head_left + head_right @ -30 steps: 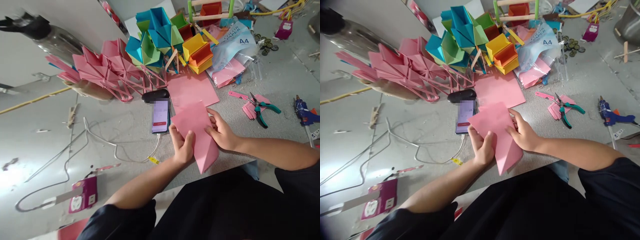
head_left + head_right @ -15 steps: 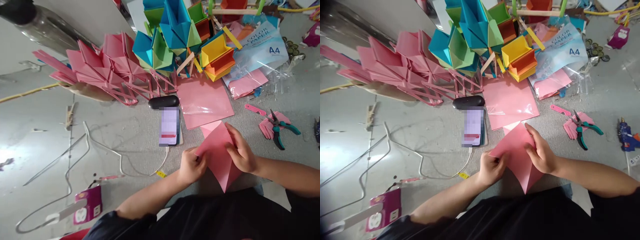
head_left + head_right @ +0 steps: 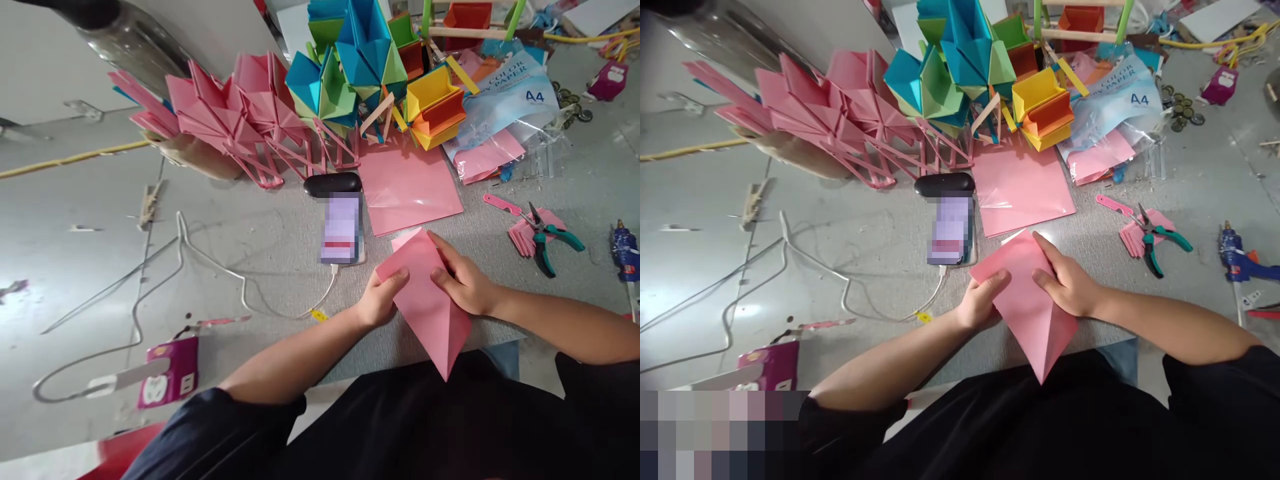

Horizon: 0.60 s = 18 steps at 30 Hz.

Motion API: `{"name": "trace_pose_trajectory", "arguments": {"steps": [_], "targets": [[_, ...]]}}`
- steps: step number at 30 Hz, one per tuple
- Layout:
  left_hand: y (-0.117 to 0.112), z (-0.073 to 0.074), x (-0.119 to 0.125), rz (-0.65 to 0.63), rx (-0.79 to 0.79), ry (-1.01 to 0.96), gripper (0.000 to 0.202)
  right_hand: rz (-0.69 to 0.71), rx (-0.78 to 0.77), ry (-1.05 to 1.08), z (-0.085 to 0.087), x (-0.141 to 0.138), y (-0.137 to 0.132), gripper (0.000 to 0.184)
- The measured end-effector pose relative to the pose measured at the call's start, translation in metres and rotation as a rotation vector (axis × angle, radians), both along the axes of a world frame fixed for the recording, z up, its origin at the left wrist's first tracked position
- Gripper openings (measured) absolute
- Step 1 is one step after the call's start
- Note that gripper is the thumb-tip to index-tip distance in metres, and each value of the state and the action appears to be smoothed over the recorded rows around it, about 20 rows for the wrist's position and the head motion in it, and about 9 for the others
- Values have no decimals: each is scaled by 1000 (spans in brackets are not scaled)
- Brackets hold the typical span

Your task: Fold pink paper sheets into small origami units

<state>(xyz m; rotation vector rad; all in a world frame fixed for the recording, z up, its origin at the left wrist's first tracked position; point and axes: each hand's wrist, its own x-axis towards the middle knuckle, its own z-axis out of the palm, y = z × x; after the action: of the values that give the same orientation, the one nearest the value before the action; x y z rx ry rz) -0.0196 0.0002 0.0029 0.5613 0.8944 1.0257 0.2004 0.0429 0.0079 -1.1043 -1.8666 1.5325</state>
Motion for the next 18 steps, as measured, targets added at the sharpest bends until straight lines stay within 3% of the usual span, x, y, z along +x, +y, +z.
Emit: {"name": "trace_pose_trajectory", "arguments": {"steps": [3, 5, 10, 15, 18], "targets": [[0, 0, 0, 219, 106, 87, 59, 8, 58, -22, -3, -1, -5, 95], [-1, 2, 2, 262, 143, 84, 63, -15, 154, -76, -2, -1, -7, 100], [-9, 7, 7, 1, 36, -109, 74, 4, 264, -230, 5, 4, -5, 95], [-9, 11, 8, -50, 50, -154, 73, 1, 362, -283, 5, 3, -5, 109], [-6, 11, 8, -60, 51, -186, 74, 6, 328, -254, 4, 1, -5, 109]]}}
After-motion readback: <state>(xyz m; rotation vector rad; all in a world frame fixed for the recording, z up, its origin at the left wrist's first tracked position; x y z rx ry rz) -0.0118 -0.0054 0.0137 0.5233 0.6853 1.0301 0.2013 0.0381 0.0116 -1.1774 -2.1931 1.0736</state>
